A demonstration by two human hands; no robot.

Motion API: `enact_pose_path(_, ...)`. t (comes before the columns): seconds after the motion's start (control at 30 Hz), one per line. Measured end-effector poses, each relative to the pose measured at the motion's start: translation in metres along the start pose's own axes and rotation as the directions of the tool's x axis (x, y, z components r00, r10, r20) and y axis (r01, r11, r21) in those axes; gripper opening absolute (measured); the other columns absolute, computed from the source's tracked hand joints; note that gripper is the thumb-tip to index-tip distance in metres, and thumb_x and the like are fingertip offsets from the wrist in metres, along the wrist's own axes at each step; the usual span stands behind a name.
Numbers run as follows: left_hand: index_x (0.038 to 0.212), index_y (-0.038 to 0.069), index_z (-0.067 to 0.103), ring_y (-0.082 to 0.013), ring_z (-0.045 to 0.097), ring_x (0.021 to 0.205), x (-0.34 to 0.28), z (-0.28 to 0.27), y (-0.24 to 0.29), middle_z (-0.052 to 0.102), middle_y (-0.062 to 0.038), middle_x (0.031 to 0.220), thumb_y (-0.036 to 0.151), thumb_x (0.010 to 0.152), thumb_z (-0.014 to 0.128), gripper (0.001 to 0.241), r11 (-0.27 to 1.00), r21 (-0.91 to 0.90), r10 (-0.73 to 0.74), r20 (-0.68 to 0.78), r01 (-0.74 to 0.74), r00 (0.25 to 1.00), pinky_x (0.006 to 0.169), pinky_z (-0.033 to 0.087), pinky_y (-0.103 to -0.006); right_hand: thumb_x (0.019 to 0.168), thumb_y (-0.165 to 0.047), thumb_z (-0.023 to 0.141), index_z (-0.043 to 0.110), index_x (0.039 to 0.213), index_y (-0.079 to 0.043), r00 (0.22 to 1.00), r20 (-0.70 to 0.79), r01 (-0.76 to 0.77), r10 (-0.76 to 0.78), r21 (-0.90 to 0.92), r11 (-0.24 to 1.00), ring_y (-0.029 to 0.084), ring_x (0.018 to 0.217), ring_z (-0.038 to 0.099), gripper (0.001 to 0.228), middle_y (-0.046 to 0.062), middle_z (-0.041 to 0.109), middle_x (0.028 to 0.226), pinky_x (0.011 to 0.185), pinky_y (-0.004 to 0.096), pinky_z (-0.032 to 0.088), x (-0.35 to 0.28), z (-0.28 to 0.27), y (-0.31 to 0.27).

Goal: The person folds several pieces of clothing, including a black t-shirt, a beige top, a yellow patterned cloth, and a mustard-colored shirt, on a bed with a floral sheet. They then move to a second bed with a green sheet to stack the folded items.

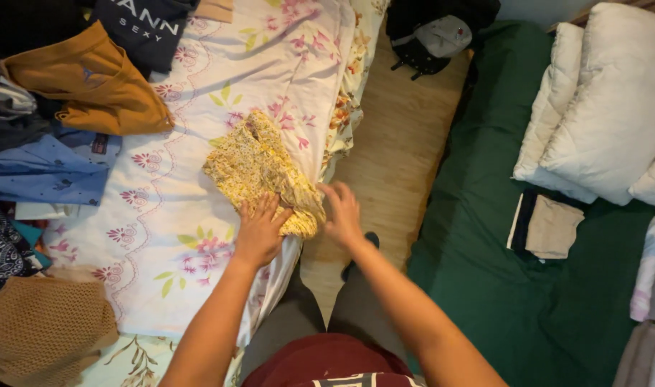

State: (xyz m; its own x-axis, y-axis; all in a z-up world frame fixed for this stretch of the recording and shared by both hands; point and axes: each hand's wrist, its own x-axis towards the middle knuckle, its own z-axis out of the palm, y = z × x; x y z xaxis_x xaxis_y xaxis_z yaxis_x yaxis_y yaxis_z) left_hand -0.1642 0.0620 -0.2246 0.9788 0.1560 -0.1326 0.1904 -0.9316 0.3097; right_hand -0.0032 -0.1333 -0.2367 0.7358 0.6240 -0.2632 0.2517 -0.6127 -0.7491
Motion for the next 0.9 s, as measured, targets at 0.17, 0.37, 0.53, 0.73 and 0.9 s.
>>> enact_pose_path(0.17,0.141,0.038,0.059,-0.0217,0.027,0.156,0.006,0.039,-0.05,0.045,0.008,0.161,0.045,0.097,0.045,0.046,0.913,-0.357,-0.05,0.386,0.199,0.921,0.12,0.018,-0.0687,0.063,-0.05,0.09,0.031,0.159,-0.043,0.816,0.451,0.575,-0.36,-0.582,0.575,0.035,0.158,0.013,0.113,0.002,0.02,0.172,0.121,0.065,0.008,0.038,-0.023,-0.054)
enact_pose_path(0.37,0.103,-0.009,0.066,-0.0587,0.062,0.105,0.017,0.041,-0.138,0.067,-0.041,0.105,0.014,0.091,0.048,0.032,0.763,-0.642,0.078,0.215,0.081,0.973,0.095,0.047,-0.0634,0.064,-0.022,0.083,0.076,0.115,-0.02,0.916,0.247,0.3,-0.318,0.106,0.948,0.035,0.101,0.071,0.051,0.011,0.075,0.101,0.087,0.044,0.057,0.091,0.004,-0.054)
enact_pose_path(0.53,0.144,0.018,0.059,-0.0382,0.055,0.133,0.04,-0.063,-0.097,0.064,-0.022,0.135,0.081,0.087,0.057,0.085,0.247,-0.679,-0.543,0.494,0.691,0.679,0.11,0.043,-0.0543,0.071,-0.041,0.093,0.051,0.149,-0.034,0.947,0.309,-0.171,0.087,0.258,0.951,0.024,0.119,0.068,0.088,0.009,0.075,0.119,0.104,0.038,0.051,0.111,0.019,-0.062)
enact_pose_path(0.73,0.119,0.025,0.075,-0.0299,0.071,0.106,0.021,-0.002,-0.117,0.076,-0.009,0.102,0.069,0.084,0.077,0.057,0.189,-0.705,-0.667,0.419,0.684,0.615,0.086,0.055,-0.0432,0.078,-0.045,0.084,0.073,0.122,-0.019,0.974,0.172,-0.154,0.147,0.03,0.988,0.027,0.104,0.073,0.052,0.008,0.078,0.105,0.092,0.041,0.056,0.123,0.048,-0.042)
enact_pose_path(0.9,0.124,0.016,0.073,-0.0236,0.071,0.101,0.039,-0.013,-0.118,0.076,-0.013,0.101,0.049,0.101,0.068,0.041,-0.006,-0.884,-0.739,0.319,0.468,0.594,0.086,0.056,-0.0403,0.093,-0.026,0.076,0.073,0.106,-0.013,0.99,0.061,-0.14,0.127,0.523,0.841,0.017,0.077,0.068,0.018,0.008,0.071,0.088,0.073,0.031,0.058,0.135,0.064,-0.034)
